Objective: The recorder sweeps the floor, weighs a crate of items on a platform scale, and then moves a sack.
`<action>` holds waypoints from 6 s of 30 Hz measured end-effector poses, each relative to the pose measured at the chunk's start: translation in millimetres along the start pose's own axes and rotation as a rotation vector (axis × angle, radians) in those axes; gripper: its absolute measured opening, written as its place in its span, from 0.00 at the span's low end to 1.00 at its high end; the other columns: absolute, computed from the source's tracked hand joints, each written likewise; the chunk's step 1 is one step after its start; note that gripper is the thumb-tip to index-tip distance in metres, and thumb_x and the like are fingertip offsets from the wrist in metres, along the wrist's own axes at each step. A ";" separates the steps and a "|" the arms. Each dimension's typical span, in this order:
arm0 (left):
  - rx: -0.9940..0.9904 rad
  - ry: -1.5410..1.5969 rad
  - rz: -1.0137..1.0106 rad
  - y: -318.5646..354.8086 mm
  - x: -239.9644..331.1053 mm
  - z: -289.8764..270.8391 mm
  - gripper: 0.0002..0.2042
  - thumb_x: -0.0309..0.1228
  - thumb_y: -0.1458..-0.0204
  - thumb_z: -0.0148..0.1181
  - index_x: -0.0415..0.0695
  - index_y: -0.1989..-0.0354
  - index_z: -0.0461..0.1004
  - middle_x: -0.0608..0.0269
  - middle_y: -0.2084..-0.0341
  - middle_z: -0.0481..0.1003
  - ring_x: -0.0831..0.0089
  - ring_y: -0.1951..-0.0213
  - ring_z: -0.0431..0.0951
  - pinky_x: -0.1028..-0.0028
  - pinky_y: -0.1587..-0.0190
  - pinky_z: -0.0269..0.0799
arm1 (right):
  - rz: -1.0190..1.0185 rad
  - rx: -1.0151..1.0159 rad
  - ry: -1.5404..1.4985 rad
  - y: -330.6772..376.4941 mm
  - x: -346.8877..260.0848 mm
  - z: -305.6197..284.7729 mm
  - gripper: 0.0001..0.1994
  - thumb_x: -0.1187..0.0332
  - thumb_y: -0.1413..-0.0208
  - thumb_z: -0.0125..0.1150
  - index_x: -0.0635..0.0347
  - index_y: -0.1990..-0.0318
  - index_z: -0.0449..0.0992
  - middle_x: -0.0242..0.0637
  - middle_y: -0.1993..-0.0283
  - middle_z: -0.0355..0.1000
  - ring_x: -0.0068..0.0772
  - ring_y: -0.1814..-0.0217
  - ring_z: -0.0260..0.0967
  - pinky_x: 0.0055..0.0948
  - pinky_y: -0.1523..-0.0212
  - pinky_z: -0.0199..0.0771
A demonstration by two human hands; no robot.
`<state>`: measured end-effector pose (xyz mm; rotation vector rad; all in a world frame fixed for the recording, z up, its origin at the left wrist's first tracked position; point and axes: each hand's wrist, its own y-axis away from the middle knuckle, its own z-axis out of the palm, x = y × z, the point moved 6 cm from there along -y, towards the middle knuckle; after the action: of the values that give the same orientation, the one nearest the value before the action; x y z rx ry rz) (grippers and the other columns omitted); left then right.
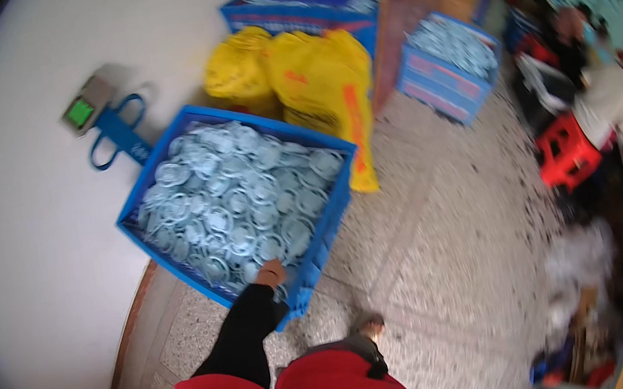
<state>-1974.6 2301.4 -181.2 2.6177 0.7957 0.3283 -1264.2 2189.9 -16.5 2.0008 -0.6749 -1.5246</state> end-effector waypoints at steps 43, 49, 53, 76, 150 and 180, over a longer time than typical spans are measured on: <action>-0.270 -0.399 0.393 -319.9 408.8 -102.6 0.07 0.33 0.64 0.54 0.45 0.84 0.75 0.54 0.77 0.76 0.57 0.72 0.77 0.61 0.69 0.73 | 0.063 0.002 -0.326 -545.4 -456.4 -248.2 0.07 0.78 0.51 0.47 0.75 0.75 0.69 0.39 0.82 0.63 0.29 0.82 0.61 0.25 0.78 0.64; 0.093 -0.112 0.412 -580.4 562.7 -251.3 0.11 0.36 0.56 0.47 0.46 0.76 0.76 0.50 0.73 0.75 0.51 0.68 0.75 0.57 0.63 0.70 | -0.047 0.041 0.521 -631.3 -481.4 -285.9 0.18 0.53 0.52 0.56 0.58 0.62 0.77 0.39 0.70 0.75 0.29 0.67 0.73 0.27 0.64 0.71; 0.144 0.411 0.299 -680.8 709.9 -300.3 0.10 0.36 0.55 0.49 0.46 0.71 0.75 0.51 0.71 0.75 0.54 0.65 0.75 0.60 0.62 0.69 | -0.034 0.038 0.338 -719.7 -537.8 -316.4 0.13 0.60 0.53 0.53 0.61 0.66 0.74 0.39 0.74 0.71 0.30 0.71 0.69 0.26 0.69 0.68; -0.380 0.051 -0.061 -916.8 1067.2 -274.5 0.10 0.35 0.63 0.54 0.43 0.77 0.79 0.52 0.75 0.77 0.59 0.72 0.77 0.62 0.68 0.73 | 0.019 -0.303 -0.009 -1354.6 -1201.1 -441.2 0.03 0.73 0.54 0.52 0.61 0.76 0.67 0.34 0.83 0.63 0.26 0.87 0.60 0.25 0.88 0.61; 0.862 1.557 -1.811 -445.3 1662.4 -132.7 0.14 0.33 0.56 0.58 0.42 0.61 0.74 0.60 0.79 0.77 0.75 0.76 0.77 0.75 0.71 0.72 | -0.781 -1.403 1.319 -1429.8 -1329.0 17.8 0.09 0.69 0.49 0.53 0.60 0.60 0.70 0.37 0.74 0.72 0.27 0.78 0.70 0.27 0.82 0.70; 0.260 1.603 -1.870 -98.7 1298.8 127.5 0.14 0.34 0.54 0.52 0.39 0.61 0.72 0.58 0.77 0.75 0.67 0.75 0.76 0.70 0.73 0.70 | -1.538 -1.339 1.217 -736.1 -863.3 361.8 0.14 0.60 0.53 0.56 0.59 0.64 0.73 0.48 0.64 0.73 0.48 0.58 0.70 0.40 0.59 0.69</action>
<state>-926.0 3084.5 -195.7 0.1685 3.0204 1.5114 -1768.2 3268.4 13.5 1.5028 2.0864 -0.4033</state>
